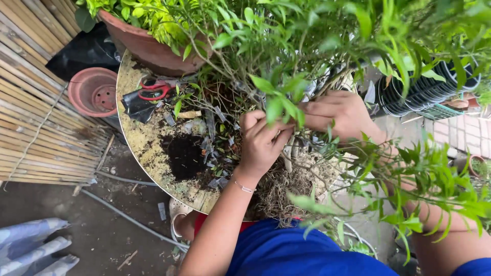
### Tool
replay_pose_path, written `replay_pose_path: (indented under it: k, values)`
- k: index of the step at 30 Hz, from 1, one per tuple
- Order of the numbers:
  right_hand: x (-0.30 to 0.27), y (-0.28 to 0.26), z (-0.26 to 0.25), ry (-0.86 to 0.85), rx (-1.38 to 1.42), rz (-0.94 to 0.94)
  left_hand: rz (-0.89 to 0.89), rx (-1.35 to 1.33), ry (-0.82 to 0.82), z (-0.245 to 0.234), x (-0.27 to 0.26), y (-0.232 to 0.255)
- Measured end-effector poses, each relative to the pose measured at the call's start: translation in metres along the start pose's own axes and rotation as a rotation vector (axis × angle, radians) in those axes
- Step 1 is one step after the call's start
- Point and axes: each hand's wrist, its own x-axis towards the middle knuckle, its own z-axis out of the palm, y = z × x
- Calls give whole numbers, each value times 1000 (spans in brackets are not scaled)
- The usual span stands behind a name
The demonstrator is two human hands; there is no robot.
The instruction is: The person prunes a potted plant by hand, removing leaves and small branches. They also handle a small plastic bag and a piece of wood on the table while working on the plant.
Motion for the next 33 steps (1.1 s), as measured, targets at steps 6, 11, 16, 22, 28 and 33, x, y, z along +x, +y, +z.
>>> replay_pose_path:
  k: [6,11,16,22,28,33]
  values:
    - [1,-17,9,112,-8,280,134,173,119,21,-10,-11]
    - [-28,-27,48,315,446,782,149,170,160,43,-38,-31]
    - [-38,-20,55,389,338,576,147,140,194,42,-38,-26]
    - [-47,-18,63,401,342,432,122,130,181,34,-39,-20]
    - [-32,-27,42,292,735,816,64,167,179,28,-43,-15]
    - [-8,-28,22,57,221,663,51,220,176,21,-38,-5]
